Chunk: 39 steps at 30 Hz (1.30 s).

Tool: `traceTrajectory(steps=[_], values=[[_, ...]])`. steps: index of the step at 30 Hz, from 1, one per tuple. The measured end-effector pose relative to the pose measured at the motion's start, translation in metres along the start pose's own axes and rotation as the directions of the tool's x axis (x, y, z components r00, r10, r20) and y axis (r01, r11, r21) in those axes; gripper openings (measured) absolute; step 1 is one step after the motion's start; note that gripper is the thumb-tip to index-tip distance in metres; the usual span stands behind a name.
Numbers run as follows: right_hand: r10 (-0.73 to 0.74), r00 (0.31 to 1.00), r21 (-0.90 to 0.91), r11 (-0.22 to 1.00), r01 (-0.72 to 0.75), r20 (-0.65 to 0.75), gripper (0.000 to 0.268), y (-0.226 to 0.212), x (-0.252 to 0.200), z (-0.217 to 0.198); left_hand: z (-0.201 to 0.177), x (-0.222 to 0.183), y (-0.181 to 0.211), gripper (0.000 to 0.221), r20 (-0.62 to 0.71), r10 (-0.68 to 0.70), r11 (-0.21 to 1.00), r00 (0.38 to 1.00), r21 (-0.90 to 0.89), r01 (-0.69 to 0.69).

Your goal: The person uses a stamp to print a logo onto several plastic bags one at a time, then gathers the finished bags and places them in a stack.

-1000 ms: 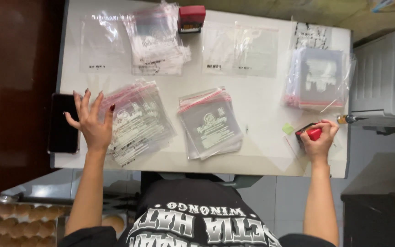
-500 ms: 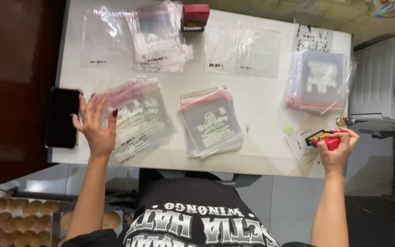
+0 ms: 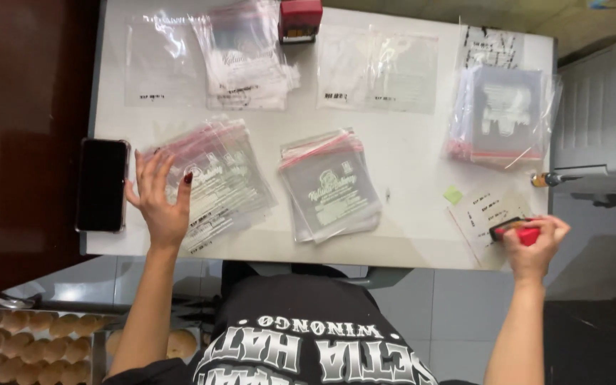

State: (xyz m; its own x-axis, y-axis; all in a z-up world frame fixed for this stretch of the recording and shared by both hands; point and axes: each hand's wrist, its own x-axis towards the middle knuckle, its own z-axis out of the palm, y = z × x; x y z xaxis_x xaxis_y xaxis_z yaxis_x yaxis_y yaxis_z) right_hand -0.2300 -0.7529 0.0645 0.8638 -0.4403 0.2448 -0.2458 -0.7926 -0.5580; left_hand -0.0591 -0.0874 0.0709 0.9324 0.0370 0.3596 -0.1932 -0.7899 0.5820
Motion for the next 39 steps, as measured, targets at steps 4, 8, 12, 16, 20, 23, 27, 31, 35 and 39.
traceTrajectory(steps=[4,8,12,16,20,23,27,31,35,39], values=[[-0.033,0.999,0.032,0.999,0.034,-0.044,0.031,0.012,-0.004,0.009,0.001,-0.004,0.006,0.041,0.025,0.006,0.999,1.000,-0.033,-0.005],[0.006,0.999,0.076,0.997,-0.002,-0.052,0.029,-0.015,0.013,-0.027,0.005,0.002,0.013,0.044,0.042,0.017,0.998,0.999,-0.063,-0.014],[-0.286,0.923,-0.033,0.957,0.288,-0.258,0.026,-0.051,0.019,-0.064,0.007,0.000,0.014,0.043,0.055,0.026,0.996,0.998,-0.087,-0.021],[-0.300,0.912,-0.028,0.952,0.304,-0.280,0.024,-0.072,0.015,-0.048,0.012,-0.006,0.013,0.044,0.068,0.026,0.994,0.997,-0.103,-0.019],[-0.142,0.979,0.145,0.976,0.163,-0.150,0.036,-0.050,-0.005,0.017,0.022,-0.010,0.010,0.044,0.059,-0.007,0.991,0.998,-0.133,0.015],[-0.173,0.976,0.172,0.966,0.194,-0.130,0.034,-0.049,-0.006,0.049,0.032,-0.010,0.009,0.043,0.037,-0.009,0.984,0.999,-0.176,0.015],[-0.160,0.979,0.190,0.965,0.181,-0.124,0.033,-0.025,0.003,0.080,0.034,-0.014,0.017,0.044,0.070,-0.022,0.982,0.997,-0.186,0.035],[-0.145,0.980,0.213,0.962,0.172,-0.133,0.038,-0.024,0.004,0.085,0.033,-0.014,0.018,0.044,0.071,-0.045,0.978,0.996,-0.199,0.059],[-0.189,0.968,0.197,0.955,0.220,-0.167,0.034,-0.013,0.027,0.061,0.033,-0.017,0.014,0.043,0.078,-0.056,0.976,0.995,-0.204,0.071],[-0.183,0.966,0.184,0.959,0.216,-0.182,0.034,-0.014,0.053,0.046,0.035,-0.018,0.014,0.043,0.110,-0.070,0.973,0.992,-0.210,0.092]])
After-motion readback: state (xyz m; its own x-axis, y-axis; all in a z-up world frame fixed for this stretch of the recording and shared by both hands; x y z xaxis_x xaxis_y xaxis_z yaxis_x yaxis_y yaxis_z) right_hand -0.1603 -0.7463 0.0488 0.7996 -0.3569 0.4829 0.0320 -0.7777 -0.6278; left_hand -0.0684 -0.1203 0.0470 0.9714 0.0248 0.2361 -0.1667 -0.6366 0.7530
